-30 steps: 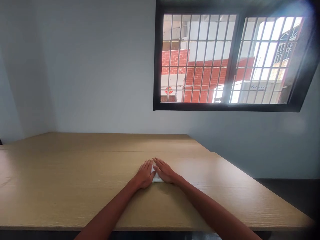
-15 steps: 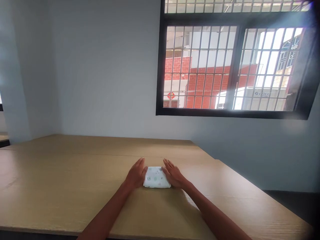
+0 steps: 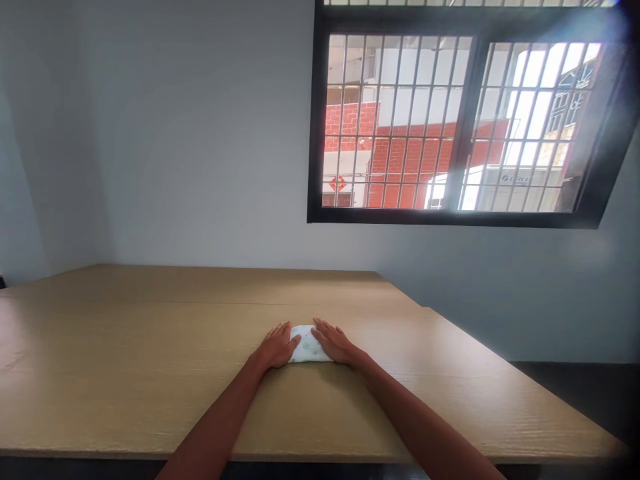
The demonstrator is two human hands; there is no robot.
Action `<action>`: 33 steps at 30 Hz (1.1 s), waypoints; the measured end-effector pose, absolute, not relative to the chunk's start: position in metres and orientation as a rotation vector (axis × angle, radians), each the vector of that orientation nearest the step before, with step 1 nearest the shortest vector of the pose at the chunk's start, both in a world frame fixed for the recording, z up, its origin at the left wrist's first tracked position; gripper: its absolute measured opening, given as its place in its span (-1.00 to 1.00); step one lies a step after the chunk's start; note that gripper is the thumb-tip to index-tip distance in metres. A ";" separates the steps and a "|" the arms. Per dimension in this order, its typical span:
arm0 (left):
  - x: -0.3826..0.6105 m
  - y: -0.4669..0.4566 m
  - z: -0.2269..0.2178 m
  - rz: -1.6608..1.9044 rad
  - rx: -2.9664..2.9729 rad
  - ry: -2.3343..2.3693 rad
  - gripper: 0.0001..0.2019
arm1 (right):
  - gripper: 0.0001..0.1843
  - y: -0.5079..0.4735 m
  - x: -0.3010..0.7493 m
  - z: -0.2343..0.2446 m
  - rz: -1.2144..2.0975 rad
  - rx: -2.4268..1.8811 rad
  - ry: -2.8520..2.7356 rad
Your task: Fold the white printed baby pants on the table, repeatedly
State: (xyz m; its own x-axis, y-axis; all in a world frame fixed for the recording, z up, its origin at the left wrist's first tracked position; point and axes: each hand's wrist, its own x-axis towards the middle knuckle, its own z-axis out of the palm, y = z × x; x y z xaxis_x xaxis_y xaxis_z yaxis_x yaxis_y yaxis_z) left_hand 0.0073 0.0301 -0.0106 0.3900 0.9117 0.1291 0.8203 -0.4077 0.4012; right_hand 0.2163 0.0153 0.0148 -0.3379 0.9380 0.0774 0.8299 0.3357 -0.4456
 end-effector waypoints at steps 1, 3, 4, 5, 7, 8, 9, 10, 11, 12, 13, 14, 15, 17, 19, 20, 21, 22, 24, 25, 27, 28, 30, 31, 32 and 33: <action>0.004 0.031 -0.010 0.507 2.383 1.525 -0.34 | -0.29 0.015 0.219 0.016 0.469 -1.566 -2.275; -0.001 0.033 -0.007 0.558 2.391 1.527 -0.45 | -0.38 0.016 0.222 0.017 0.442 -1.531 -2.260; -0.002 0.033 -0.004 0.588 2.390 1.536 -0.49 | -0.44 0.016 0.222 0.018 0.424 -1.508 -2.254; -0.003 0.033 -0.002 0.621 2.388 1.550 -0.52 | -0.50 0.017 0.222 0.019 0.406 -1.482 -2.248; -0.004 0.033 0.003 0.718 2.389 1.520 -0.51 | -0.60 0.017 0.221 0.021 0.373 -1.438 -2.231; -0.004 0.032 0.005 0.769 2.396 1.460 -0.48 | -0.63 0.018 0.220 0.022 0.361 -1.426 -2.215; -0.004 0.032 0.006 0.805 2.407 1.381 -0.45 | -0.65 0.017 0.219 0.024 0.357 -1.422 -2.195; -0.004 0.031 0.006 0.823 2.417 1.303 -0.42 | -0.65 0.017 0.219 0.025 0.359 -1.425 -2.173; -0.004 0.031 0.005 0.830 2.421 1.248 -0.40 | -0.64 0.016 0.218 0.026 0.371 -1.431 -2.153; -0.005 0.031 0.004 0.835 2.416 1.233 -0.38 | -0.62 0.015 0.218 0.028 0.394 -1.436 -2.137; -0.005 0.032 0.003 0.850 2.399 1.266 -0.37 | -0.58 0.013 0.217 0.030 0.432 -1.434 -2.132; -0.006 0.033 0.001 0.888 2.370 1.324 -0.37 | -0.52 0.011 0.217 0.032 0.485 -1.420 -2.141; -0.008 0.034 0.001 0.941 2.334 1.387 -0.38 | -0.46 0.009 0.216 0.034 0.551 -1.396 -2.160; -0.010 0.037 0.001 1.036 2.272 1.465 -0.46 | -0.35 0.005 0.215 0.039 0.688 -1.331 -2.210; -0.012 0.036 0.005 1.040 2.262 1.439 -0.62 | -0.30 0.003 0.215 0.042 0.768 -1.283 -2.236; -0.013 0.035 0.007 1.010 2.273 1.393 -0.71 | -0.32 0.003 0.215 0.043 0.779 -1.271 -2.240; -0.013 0.033 0.010 0.976 2.288 1.338 -0.80 | -0.36 0.003 0.216 0.043 0.777 -1.264 -2.243; -0.013 0.031 0.013 0.932 2.301 1.275 -0.84 | -0.41 0.003 0.216 0.043 0.771 -1.254 -2.251; -0.014 0.025 0.018 0.816 2.292 1.153 -0.78 | -0.57 0.002 0.218 0.042 0.772 -1.216 -2.298; -0.015 0.023 0.021 0.751 2.269 1.110 -0.73 | -0.67 0.001 0.218 0.042 0.779 -1.185 -2.331; -0.018 0.018 0.023 0.626 2.218 1.068 -0.62 | -0.81 -0.002 0.218 0.041 0.785 -1.113 -2.390; -0.020 0.017 0.024 0.578 2.208 1.065 -0.53 | -0.84 -0.004 0.218 0.041 0.778 -1.081 -2.406; -0.024 0.015 0.024 0.528 2.244 1.062 -0.31 | -0.83 -0.006 0.215 0.041 0.744 -1.036 -2.409; -0.025 0.014 0.024 0.528 2.278 1.055 -0.20 | -0.82 -0.007 0.214 0.041 0.726 -1.025 -2.400; -0.026 0.014 0.023 0.543 2.312 1.048 -0.13 | -0.80 -0.007 0.212 0.040 0.705 -1.017 -2.387; -0.026 0.014 0.023 0.577 2.338 1.049 -0.12 | -0.77 -0.006 0.211 0.039 0.676 -1.009 -2.372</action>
